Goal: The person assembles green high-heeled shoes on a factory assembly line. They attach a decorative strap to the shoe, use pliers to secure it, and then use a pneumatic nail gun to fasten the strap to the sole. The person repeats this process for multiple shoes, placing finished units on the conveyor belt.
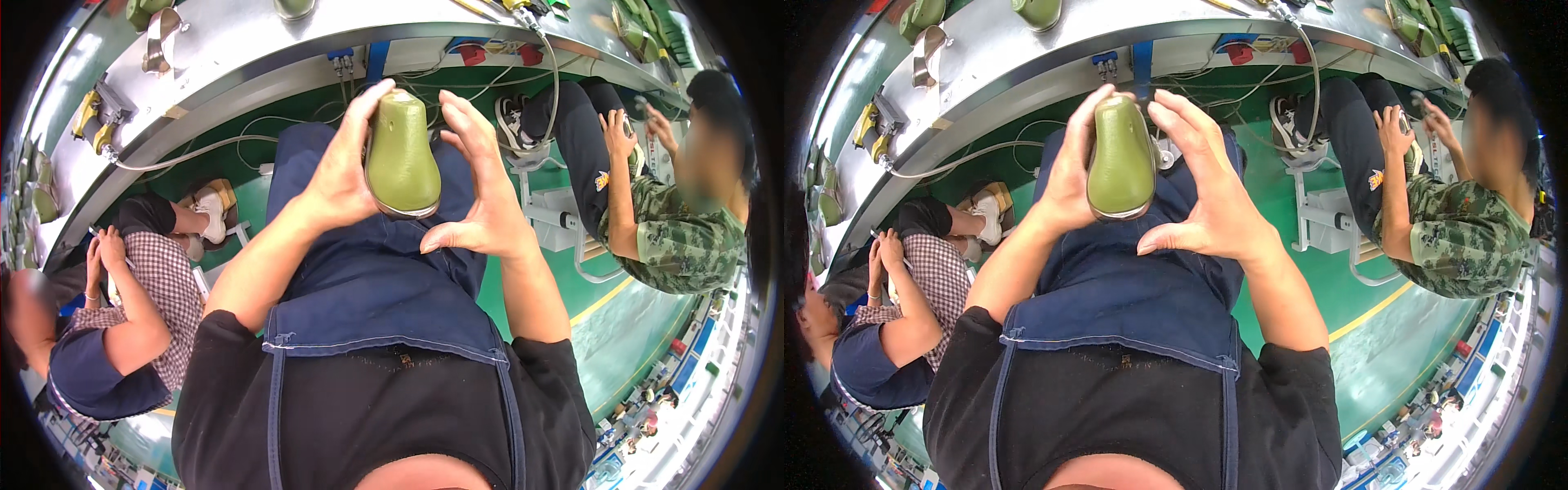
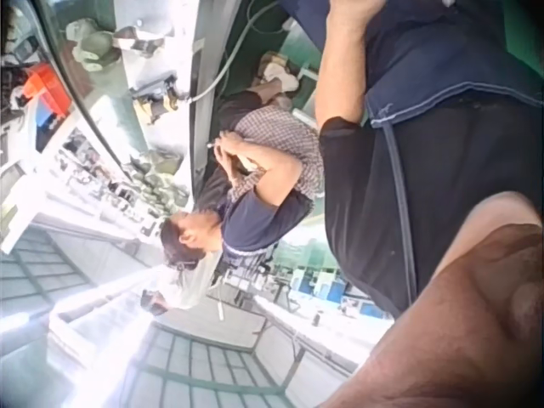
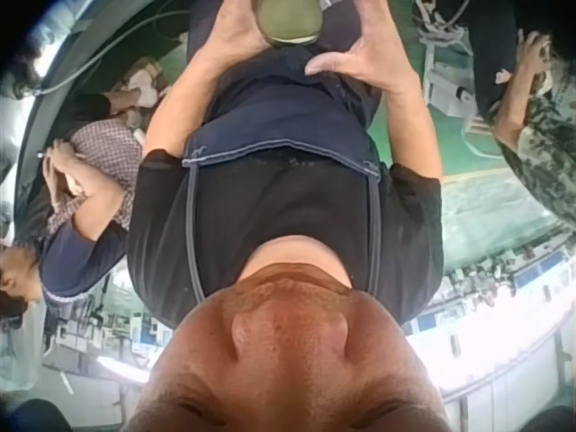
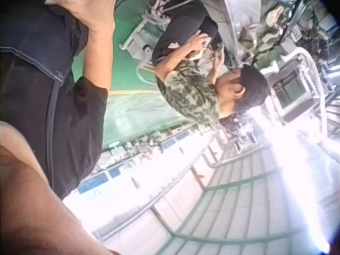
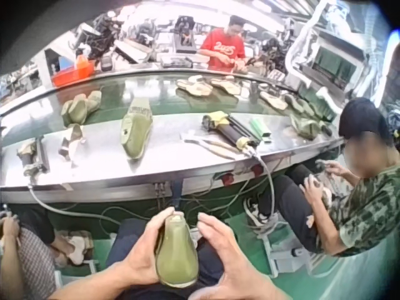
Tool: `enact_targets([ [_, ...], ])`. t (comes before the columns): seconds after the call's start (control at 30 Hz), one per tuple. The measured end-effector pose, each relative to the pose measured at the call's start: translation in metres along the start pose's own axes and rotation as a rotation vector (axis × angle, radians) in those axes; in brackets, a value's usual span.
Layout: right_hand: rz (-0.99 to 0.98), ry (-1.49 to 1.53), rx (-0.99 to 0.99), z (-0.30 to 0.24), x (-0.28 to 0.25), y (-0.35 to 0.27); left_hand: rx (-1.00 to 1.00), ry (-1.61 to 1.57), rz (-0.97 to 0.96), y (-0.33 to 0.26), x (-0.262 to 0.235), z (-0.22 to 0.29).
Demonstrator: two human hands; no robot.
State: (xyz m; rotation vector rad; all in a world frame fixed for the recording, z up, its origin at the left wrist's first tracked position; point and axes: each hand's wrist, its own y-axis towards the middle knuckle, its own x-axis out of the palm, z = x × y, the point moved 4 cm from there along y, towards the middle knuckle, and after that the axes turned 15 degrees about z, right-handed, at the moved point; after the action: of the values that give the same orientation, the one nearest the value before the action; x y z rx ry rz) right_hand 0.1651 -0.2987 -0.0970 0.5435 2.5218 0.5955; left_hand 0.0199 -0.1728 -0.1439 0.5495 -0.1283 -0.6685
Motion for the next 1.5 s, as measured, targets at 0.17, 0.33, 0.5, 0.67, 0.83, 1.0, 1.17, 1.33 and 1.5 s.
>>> enact_targets([
  [0.17, -0.071, 0.106, 0.014, 0.007, 0.019, -0.010, -0.096, -0.152, -0.062, -0.036, 0.025, 0.009],
  [0.33, 0.099, 0.387, 0.430, 0.027, 0.019, -0.059, -0.393, -0.132, -0.189, -0.062, 0.042, 0.004],
  [0.5, 0.194, 0.411, 0.603, 0.043, 0.020, -0.104, -0.310, -0.068, -0.221, -0.071, 0.024, 0.012],
  [0.67, 0.157, 0.332, 0.485, 0.043, 0.021, -0.112, -0.168, -0.138, -0.075, -0.088, 0.010, 0.026],
  [0.83, 0.036, 0.203, 0.343, 0.040, 0.023, -0.111, -0.038, 0.035, -0.066, -0.093, 0.006, 0.035],
  [1.0, -0.023, 0.236, 0.367, 0.039, 0.024, -0.109, 0.023, 0.037, -0.083, -0.093, 0.007, 0.033],
  [1.17, -0.043, 0.217, 0.359, 0.036, 0.025, -0.111, 0.045, 0.037, -0.151, -0.089, 0.008, 0.034],
  [1.33, -0.037, 0.210, 0.303, 0.035, 0.024, -0.115, 0.044, 0.031, -0.221, -0.087, 0.013, 0.036],
  [1.5, -0.011, 0.214, 0.239, 0.036, 0.023, -0.118, 0.050, 0.046, -0.259, -0.090, 0.019, 0.038],
])
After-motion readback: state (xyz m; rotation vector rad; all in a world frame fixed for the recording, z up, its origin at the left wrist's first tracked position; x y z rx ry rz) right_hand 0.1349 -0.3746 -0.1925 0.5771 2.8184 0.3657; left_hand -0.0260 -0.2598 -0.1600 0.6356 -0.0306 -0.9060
